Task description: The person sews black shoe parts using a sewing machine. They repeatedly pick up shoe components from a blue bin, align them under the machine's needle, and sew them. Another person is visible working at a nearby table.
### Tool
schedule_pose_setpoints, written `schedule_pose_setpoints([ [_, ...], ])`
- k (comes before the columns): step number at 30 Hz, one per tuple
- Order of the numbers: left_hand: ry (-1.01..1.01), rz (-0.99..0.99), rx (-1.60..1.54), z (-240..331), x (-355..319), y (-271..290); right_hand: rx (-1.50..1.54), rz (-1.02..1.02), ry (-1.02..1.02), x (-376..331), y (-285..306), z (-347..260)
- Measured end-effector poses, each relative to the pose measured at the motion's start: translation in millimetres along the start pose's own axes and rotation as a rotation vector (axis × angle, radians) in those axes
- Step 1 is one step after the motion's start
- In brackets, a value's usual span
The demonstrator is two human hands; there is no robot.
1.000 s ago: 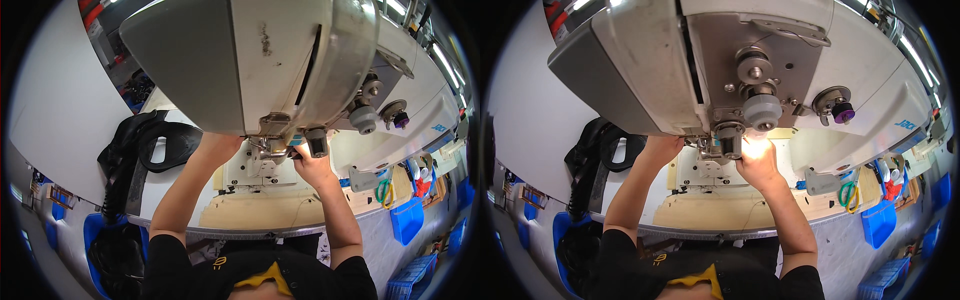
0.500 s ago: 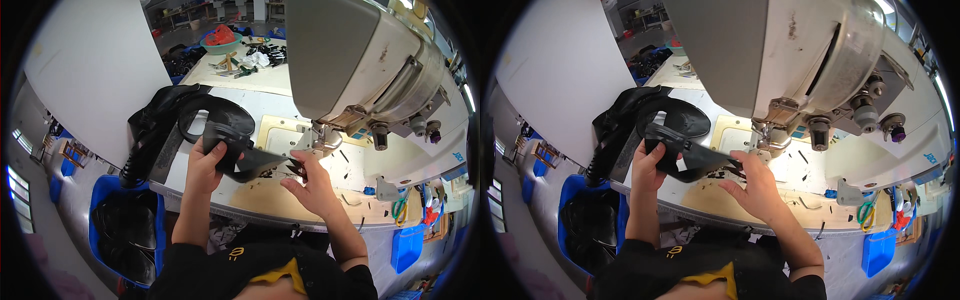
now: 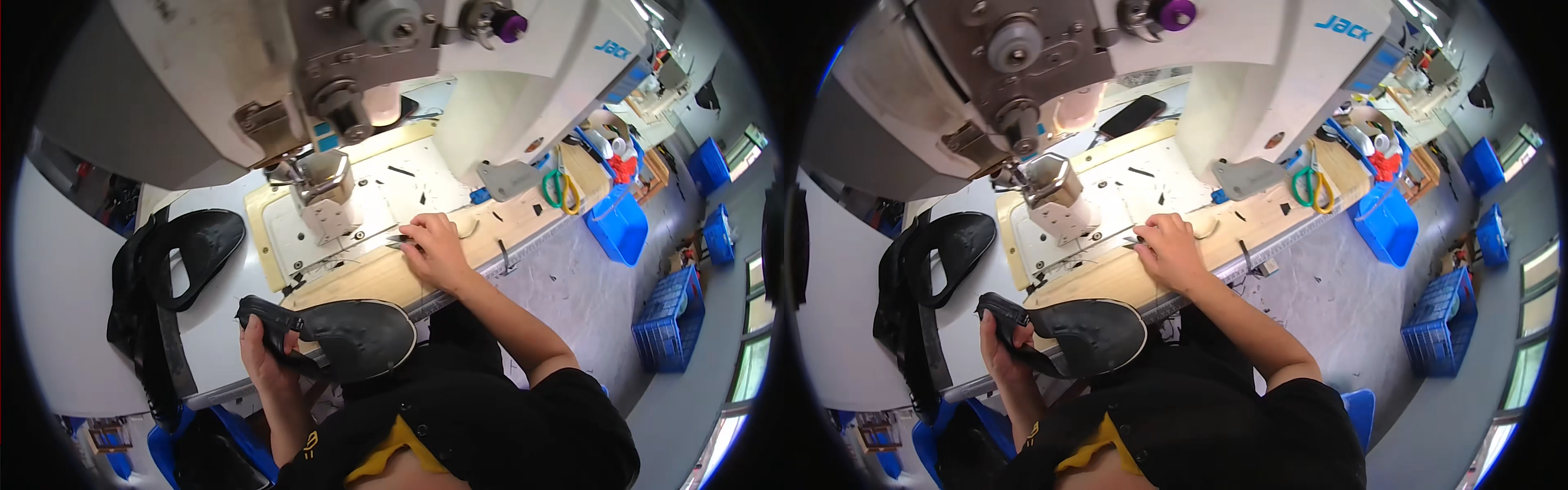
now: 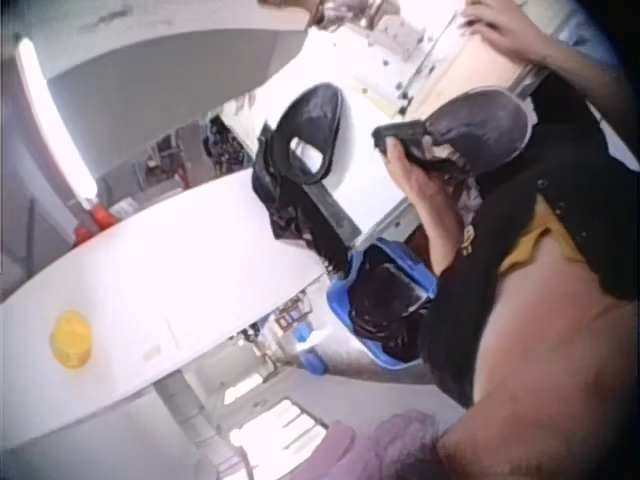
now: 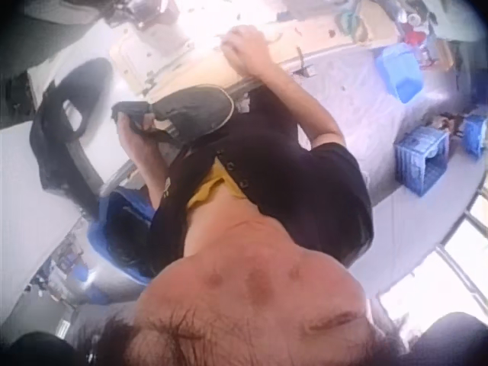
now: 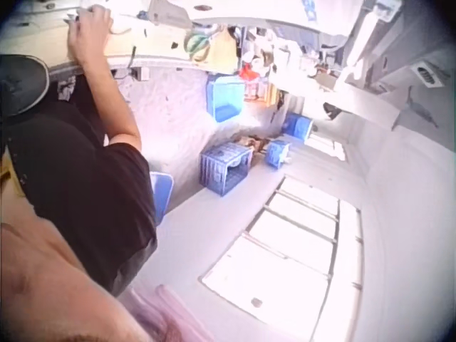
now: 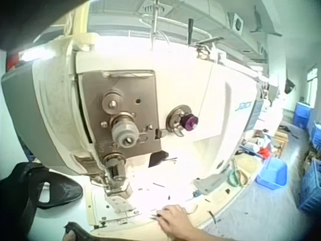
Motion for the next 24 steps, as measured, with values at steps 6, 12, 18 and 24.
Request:
schedule_pose_setpoints([
  [6, 0.035, 0.081, 0.116, -18, -4, -12, -0.112, 0.575, -0.002, -33, 138, 58],
  [12, 0.265, -0.014, 0.049, -34, -27, -48, -0.678, -0.096, -0.844, -73, 169, 331],
  [18, 0.182, 0.001, 0.026, -25, -33, -52, -0.592, -0.176, -0.798, -65, 164, 366],
  [24, 0.092, 0.096, -0.007, -9, -23, -27, 0.335, 0.397, -0.797, -114, 191, 319],
])
Point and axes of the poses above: each hand's wrist, its own x-axis towards the middle knuckle, its own y-axis out of the back of the hand, z = x × y, the point moved 10 cm from there along x, towards the middle knuckle, and after that the axes turned 6 degrees about -x, right-handed, at the moved point
